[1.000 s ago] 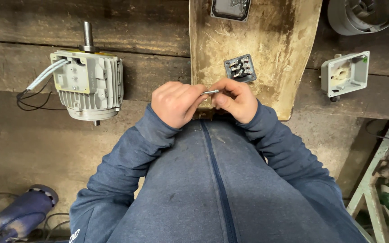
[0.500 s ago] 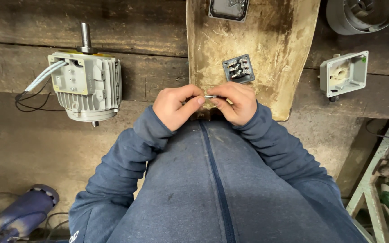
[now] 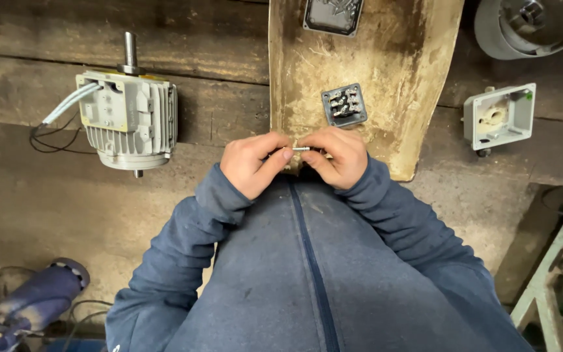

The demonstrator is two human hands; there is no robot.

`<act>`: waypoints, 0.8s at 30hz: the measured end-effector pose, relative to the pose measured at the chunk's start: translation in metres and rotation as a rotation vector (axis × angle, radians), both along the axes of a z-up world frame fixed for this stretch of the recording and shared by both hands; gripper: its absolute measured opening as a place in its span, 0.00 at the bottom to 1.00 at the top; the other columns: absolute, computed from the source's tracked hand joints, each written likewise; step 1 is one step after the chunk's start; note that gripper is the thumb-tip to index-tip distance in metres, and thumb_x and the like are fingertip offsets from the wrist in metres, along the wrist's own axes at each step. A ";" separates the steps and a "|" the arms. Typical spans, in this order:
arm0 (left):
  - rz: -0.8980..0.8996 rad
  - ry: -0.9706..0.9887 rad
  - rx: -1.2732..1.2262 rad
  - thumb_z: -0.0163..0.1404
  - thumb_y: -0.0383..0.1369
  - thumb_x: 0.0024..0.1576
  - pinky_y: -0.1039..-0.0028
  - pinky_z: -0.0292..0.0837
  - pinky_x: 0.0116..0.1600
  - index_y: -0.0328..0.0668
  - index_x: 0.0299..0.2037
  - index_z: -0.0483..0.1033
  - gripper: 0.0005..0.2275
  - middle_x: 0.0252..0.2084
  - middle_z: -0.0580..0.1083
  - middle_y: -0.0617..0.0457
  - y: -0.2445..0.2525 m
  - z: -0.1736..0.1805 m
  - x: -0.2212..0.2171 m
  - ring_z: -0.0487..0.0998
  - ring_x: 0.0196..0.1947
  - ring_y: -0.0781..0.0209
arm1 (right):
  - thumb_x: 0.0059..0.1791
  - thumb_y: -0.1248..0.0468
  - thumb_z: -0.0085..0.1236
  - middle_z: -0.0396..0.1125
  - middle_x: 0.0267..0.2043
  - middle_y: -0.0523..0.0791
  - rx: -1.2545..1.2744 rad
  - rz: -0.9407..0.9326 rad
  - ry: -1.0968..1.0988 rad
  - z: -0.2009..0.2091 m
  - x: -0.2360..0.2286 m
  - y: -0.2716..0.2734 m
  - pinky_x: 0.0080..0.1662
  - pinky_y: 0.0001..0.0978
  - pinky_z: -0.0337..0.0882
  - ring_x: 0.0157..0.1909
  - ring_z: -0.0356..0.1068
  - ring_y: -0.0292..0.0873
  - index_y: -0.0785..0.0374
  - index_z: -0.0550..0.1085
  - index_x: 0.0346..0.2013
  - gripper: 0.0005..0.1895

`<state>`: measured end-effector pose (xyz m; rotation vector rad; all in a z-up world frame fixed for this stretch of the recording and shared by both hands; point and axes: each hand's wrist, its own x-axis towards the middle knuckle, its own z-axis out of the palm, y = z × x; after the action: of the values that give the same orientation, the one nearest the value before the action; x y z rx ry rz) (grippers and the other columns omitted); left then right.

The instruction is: The person assembles a small electric motor by hand, inserting and tightening screws into the motor housing. They handle the motor, a terminal box, and several screws on a wooden workbench, repeatedly picking up screws and securing them into the motor casing.

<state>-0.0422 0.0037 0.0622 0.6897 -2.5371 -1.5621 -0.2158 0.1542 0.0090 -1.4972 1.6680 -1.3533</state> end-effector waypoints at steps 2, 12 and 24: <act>0.043 -0.023 0.024 0.51 0.37 0.63 0.62 0.75 0.38 0.42 0.42 0.78 0.08 0.33 0.78 0.46 0.009 -0.002 0.003 0.82 0.35 0.46 | 0.52 0.67 0.62 0.73 0.37 0.50 -0.022 0.030 0.004 -0.003 0.001 0.007 0.39 0.35 0.73 0.36 0.75 0.48 0.68 0.77 0.42 0.07; 0.363 0.029 0.507 0.49 0.38 0.64 0.71 0.77 0.39 0.39 0.43 0.79 0.11 0.31 0.80 0.49 0.069 -0.027 0.061 0.83 0.33 0.58 | 0.47 0.72 0.66 0.74 0.38 0.49 -0.198 0.318 0.043 -0.021 0.017 0.010 0.39 0.36 0.72 0.36 0.75 0.49 0.66 0.77 0.41 0.09; 0.370 0.176 0.180 0.50 0.38 0.64 0.70 0.76 0.40 0.42 0.44 0.79 0.09 0.34 0.80 0.50 0.050 -0.033 0.206 0.82 0.35 0.59 | 0.49 0.67 0.64 0.75 0.34 0.48 0.170 0.331 -0.079 -0.002 0.158 -0.024 0.37 0.31 0.72 0.33 0.75 0.43 0.65 0.79 0.41 0.07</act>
<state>0.1641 0.0537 0.0293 0.9317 -2.0209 -1.6430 -0.0575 0.1297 0.0074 -1.5187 1.3757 -1.0527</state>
